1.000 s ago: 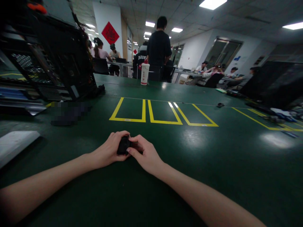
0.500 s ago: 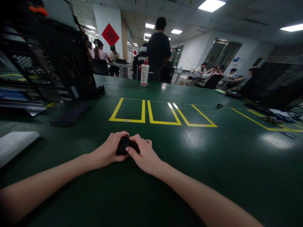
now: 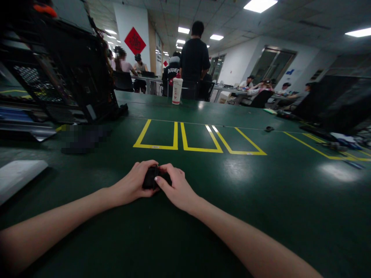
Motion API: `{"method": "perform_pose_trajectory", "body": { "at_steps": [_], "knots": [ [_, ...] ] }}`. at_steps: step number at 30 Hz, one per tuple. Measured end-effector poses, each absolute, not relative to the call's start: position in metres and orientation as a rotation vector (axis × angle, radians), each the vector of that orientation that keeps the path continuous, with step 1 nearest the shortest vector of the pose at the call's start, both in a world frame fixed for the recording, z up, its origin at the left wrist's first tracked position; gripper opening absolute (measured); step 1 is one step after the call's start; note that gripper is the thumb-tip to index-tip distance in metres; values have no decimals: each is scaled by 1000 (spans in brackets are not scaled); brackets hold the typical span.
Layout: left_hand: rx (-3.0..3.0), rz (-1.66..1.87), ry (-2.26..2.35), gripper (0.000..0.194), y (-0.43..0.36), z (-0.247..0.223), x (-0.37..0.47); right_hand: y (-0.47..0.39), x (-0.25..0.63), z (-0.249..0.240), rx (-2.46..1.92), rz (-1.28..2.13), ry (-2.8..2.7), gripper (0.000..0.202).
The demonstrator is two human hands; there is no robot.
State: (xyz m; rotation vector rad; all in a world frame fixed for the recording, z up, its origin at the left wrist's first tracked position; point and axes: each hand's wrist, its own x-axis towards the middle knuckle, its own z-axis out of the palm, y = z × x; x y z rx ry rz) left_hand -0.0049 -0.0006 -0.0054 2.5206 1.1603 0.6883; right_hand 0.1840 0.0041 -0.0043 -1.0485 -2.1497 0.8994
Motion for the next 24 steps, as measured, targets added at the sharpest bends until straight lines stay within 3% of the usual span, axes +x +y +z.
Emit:
{"method": "perform_pose_trajectory", "body": {
  "at_steps": [11, 15, 24],
  "knots": [
    [2541, 664, 1172, 53, -1, -4, -4, 3, 184, -5, -984, 855, -2136, 11],
    [2526, 647, 1165, 54, -1, -4, -4, 4, 183, -7, -1058, 930, -2098, 22],
    [2537, 652, 1177, 56, 0, -6, -4, 5, 187, -4, -919, 971, -2129, 18]
  ]
}}
